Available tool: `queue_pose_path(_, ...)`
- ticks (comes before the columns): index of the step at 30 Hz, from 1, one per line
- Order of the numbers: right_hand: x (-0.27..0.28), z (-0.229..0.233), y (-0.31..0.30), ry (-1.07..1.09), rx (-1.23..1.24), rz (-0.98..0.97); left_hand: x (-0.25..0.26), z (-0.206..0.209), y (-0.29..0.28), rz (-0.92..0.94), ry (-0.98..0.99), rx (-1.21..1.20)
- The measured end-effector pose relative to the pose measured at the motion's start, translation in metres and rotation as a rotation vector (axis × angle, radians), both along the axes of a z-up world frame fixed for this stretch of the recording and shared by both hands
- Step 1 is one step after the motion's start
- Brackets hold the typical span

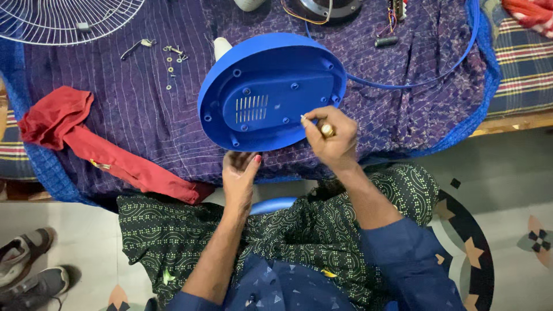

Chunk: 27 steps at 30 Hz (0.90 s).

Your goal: The person assembles the base of an electric fan by inserting screws and washers into the blue plastic base and tightening them with a screwdriver. The person handles the base, screws, washers, and screwdriver throughout the clip.

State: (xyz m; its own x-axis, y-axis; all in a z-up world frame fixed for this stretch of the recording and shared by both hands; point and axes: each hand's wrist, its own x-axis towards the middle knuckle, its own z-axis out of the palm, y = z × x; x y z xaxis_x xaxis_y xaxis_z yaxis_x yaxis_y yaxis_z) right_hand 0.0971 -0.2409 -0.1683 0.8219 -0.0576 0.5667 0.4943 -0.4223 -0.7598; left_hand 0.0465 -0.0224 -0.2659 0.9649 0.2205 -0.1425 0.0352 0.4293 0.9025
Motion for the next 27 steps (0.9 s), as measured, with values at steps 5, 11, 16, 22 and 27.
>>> queue_pose_path(5,0.014,0.005,-0.002,-0.03,0.025,-0.013,0.018,-0.001,0.0,-0.133,-0.136,-0.182)
queue_pose_path(11,0.033,0.003,0.002,0.15,0.041,-0.079,0.044,-0.006,-0.01,-0.214,-0.173,-0.035)
queue_pose_path(16,0.045,-0.004,0.004,0.326,0.118,-0.134,0.067,0.005,-0.025,-0.251,-0.233,0.032)
queue_pose_path(22,0.055,-0.007,0.003,0.412,0.383,-0.066,0.076,0.006,-0.055,-0.187,-0.282,0.012)
queue_pose_path(27,0.056,-0.003,0.006,0.383,0.39,-0.042,0.081,0.007,-0.067,-0.072,-0.31,-0.285)
